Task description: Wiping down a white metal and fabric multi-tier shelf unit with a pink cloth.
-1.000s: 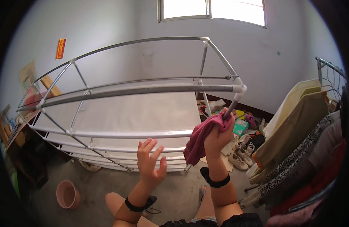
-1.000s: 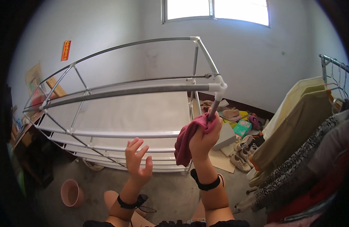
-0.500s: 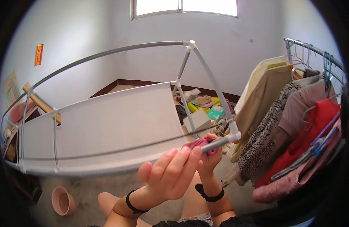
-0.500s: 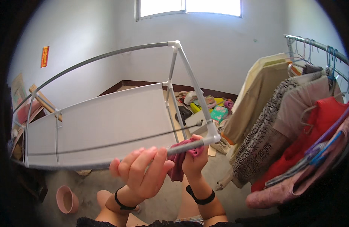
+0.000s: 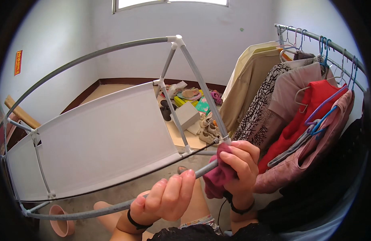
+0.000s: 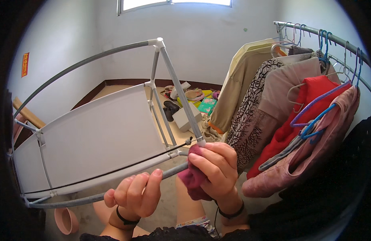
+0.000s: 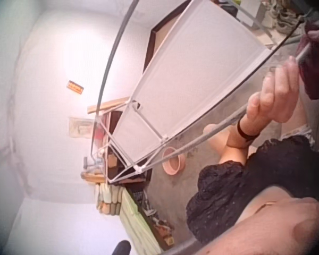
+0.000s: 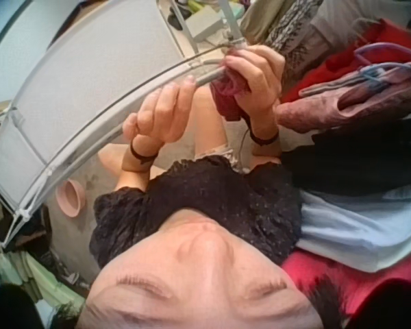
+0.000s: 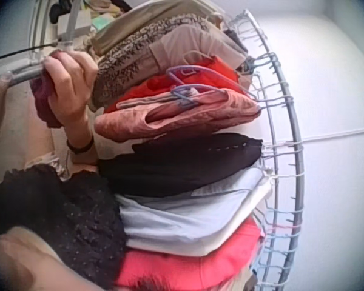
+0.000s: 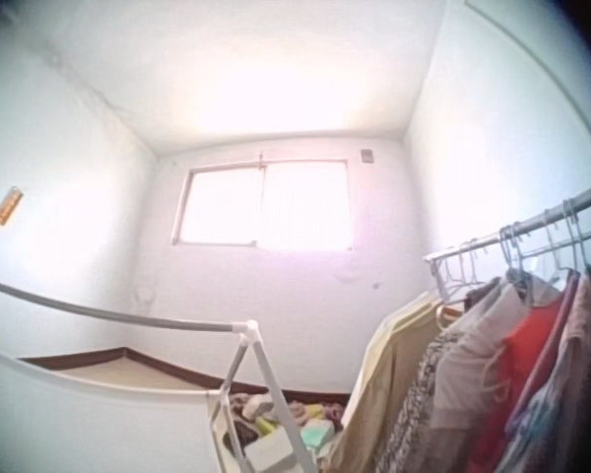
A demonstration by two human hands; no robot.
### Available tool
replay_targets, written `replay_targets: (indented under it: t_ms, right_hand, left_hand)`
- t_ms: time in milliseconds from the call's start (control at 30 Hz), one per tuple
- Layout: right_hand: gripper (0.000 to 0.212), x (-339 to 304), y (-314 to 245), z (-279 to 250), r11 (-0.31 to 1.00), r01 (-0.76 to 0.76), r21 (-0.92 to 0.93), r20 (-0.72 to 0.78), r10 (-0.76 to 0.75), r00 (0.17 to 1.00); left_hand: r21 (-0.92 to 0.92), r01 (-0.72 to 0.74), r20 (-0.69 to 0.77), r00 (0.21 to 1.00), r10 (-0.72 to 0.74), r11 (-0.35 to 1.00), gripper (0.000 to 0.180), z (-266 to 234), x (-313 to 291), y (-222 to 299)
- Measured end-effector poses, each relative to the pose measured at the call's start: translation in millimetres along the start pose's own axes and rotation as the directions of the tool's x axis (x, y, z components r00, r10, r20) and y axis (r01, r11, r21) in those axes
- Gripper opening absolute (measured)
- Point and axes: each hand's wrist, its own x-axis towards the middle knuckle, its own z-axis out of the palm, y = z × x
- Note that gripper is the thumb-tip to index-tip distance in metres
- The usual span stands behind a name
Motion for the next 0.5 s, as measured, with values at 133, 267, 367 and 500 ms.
replay_targets:
  t_ms: [133, 267, 367, 500]
  right_hand:
    - [0.033, 8, -2, -7, 0.999, -0.009, 0.053, 0.046, 0.006, 0.999]
    - [0.029, -11, 9, 0, 0.973, -0.036, 0.227, -0.097, 0.059, 0.993]
    - [0.04, -23, 8, 19, 0.917, -0.083, 0.389, -0.224, 0.182, 0.957]
    - [0.032, -27, -1, 27, 0.606, -0.155, 0.78, -0.193, 0.469, 0.862]
  left_hand:
    - [-0.092, -0.043, -0.005, 0.999, 0.043, 0.995, 0.016, -6, 3, -5]
    - [-0.085, -0.079, 0.01, 0.997, 0.08, 0.993, 0.014, -10, 1, -6]
    - [-0.066, -0.075, -0.068, 0.995, 0.07, 0.995, 0.012, -5, 0, 2]
    - [-0.063, -0.108, -0.044, 0.993, 0.106, 0.992, 0.011, -8, 0, -3]
